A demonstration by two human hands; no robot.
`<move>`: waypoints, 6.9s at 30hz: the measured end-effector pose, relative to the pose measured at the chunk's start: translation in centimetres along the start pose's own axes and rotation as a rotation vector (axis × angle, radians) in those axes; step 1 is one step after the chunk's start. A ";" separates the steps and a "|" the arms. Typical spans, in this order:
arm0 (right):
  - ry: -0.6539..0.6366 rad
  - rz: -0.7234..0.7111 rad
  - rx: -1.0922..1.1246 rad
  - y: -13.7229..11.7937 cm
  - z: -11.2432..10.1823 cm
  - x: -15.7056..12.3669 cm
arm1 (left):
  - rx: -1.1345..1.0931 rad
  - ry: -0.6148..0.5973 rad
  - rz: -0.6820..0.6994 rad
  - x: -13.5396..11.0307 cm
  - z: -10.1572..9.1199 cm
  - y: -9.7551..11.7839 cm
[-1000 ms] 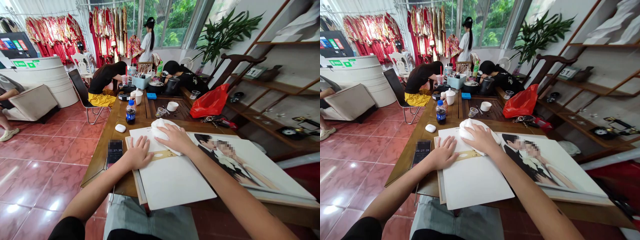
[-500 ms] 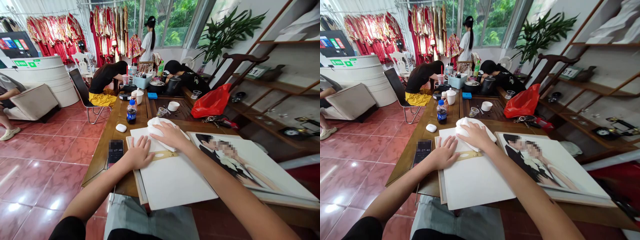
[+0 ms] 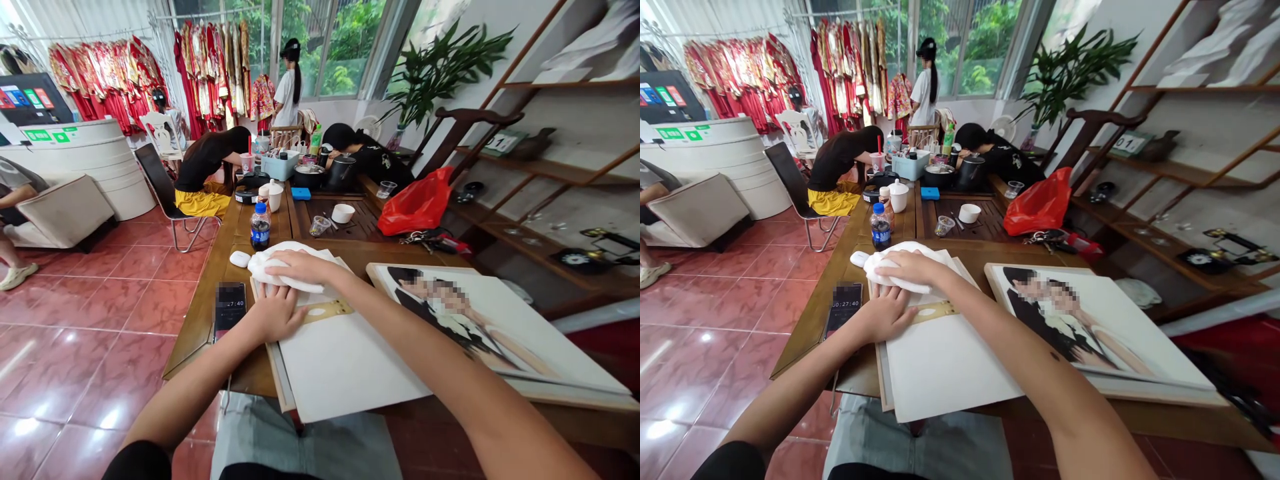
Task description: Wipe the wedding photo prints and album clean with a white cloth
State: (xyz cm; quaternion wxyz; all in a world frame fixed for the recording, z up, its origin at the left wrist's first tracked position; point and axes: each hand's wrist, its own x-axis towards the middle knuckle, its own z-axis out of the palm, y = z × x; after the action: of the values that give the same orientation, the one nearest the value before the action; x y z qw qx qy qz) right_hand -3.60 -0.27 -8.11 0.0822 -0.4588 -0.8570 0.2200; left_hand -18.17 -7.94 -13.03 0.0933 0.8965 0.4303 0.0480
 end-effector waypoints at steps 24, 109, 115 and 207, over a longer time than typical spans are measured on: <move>0.148 0.127 -0.170 3.2 1.4 -10.1 | -0.008 -0.035 -0.007 -0.1 -0.3 0.2; 0.414 -0.236 -0.453 -6.6 9.6 -21.0 | 0.045 -0.038 -0.013 -0.2 0.0 0.1; 0.517 -0.095 -0.590 -3.1 8.9 -23.1 | 0.025 -0.033 -0.013 -0.1 0.2 0.0; 0.634 0.086 -0.605 -3.4 9.1 -22.7 | 0.031 -0.040 -0.018 0.0 -0.1 0.2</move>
State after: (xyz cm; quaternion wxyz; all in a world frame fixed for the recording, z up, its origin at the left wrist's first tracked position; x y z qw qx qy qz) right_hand 3.62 -23.34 -13.27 0.1938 -0.5422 -0.7954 -0.1894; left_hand -18.04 -8.04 -12.92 0.0882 0.8948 0.4372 0.0227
